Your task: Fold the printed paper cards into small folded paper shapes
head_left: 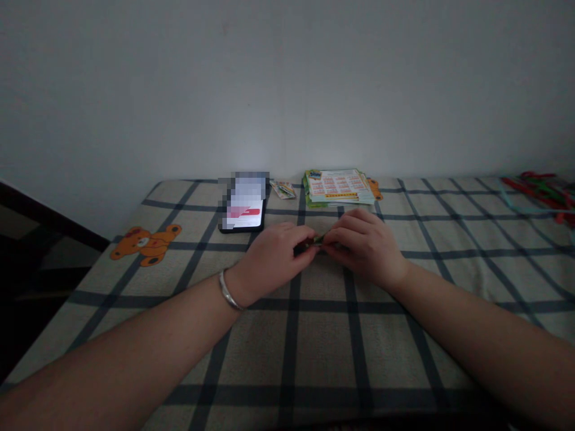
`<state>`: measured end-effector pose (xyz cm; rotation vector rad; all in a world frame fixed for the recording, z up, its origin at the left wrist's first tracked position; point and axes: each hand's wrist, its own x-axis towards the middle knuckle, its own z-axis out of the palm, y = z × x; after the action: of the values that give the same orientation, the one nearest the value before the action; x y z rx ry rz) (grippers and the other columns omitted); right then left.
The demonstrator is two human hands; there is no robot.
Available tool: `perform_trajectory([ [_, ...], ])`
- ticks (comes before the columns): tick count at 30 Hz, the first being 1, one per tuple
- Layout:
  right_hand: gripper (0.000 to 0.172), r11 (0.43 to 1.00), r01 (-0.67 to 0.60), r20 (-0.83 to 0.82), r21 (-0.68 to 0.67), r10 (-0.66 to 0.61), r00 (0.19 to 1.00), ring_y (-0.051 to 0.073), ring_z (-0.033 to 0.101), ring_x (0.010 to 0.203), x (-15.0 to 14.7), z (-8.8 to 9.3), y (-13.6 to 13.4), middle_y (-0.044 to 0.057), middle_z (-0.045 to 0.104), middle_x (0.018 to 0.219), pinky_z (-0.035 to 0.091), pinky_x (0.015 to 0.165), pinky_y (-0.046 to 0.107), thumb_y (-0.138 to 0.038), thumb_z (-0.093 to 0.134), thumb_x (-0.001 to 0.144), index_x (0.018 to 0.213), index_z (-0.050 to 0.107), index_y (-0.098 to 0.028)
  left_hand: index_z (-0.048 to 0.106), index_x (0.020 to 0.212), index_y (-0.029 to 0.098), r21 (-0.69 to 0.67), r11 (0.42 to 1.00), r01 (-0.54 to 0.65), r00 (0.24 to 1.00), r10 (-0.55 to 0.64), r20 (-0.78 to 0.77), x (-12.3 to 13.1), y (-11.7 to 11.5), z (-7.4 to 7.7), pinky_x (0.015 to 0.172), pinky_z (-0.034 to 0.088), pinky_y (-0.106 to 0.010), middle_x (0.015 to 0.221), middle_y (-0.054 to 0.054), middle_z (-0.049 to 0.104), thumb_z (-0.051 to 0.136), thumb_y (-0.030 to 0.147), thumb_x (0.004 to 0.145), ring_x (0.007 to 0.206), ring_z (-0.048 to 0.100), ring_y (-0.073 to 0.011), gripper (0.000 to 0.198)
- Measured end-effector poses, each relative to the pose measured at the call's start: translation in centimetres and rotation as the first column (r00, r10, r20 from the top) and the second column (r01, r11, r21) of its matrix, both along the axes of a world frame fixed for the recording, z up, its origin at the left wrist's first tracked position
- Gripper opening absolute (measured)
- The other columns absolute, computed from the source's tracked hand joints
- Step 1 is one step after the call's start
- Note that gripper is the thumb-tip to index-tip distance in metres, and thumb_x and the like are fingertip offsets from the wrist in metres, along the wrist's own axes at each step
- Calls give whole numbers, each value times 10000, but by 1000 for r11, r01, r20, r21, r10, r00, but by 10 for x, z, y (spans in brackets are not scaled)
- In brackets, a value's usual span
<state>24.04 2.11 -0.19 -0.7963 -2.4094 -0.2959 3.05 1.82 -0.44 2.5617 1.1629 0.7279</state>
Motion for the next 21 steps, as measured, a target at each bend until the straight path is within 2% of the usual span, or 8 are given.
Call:
perform_trajectory([
  [5,147,997,61,-72,-55,-65,995,199,532,778,1,-1,1,41,655,764,412,712,331,-312,616,872,783,617,-195,629,870,190,15,1000,-14,1000,15,-26,-1,0,1,761,435,-311,841,-28,643,520,232,895,849,587,-187,120],
  [9,130,995,49,-81,-89,-56,995,200,545,797,3,-2,2,40,675,798,413,724,331,-319,623,872,818,637,-202,633,863,185,13,998,-63,998,63,-20,-1,-1,4,722,437,-306,832,-30,649,531,238,877,818,592,-185,116],
  [15,110,995,-24,-77,-95,17,997,188,555,787,3,-3,4,40,678,825,432,717,321,-300,614,884,865,651,-198,630,1064,213,-50,998,-46,997,48,56,-1,1,0,819,455,-316,1009,-19,684,570,287,874,927,618,-186,212],
  [17,95,991,-26,-80,-130,16,997,188,561,792,2,-4,3,42,668,831,441,707,319,-288,608,886,868,637,-199,640,1055,214,-48,998,-47,998,49,44,-1,2,-1,835,455,-322,1021,-20,691,567,288,875,944,621,-191,208],
  [21,102,989,-11,-219,-145,-21,976,200,569,861,2,-9,4,63,624,927,478,733,338,-235,634,844,917,568,-205,666,1008,207,-25,998,-61,998,60,-12,-2,3,-1,810,457,-327,976,-28,699,559,272,874,925,623,-202,184],
])
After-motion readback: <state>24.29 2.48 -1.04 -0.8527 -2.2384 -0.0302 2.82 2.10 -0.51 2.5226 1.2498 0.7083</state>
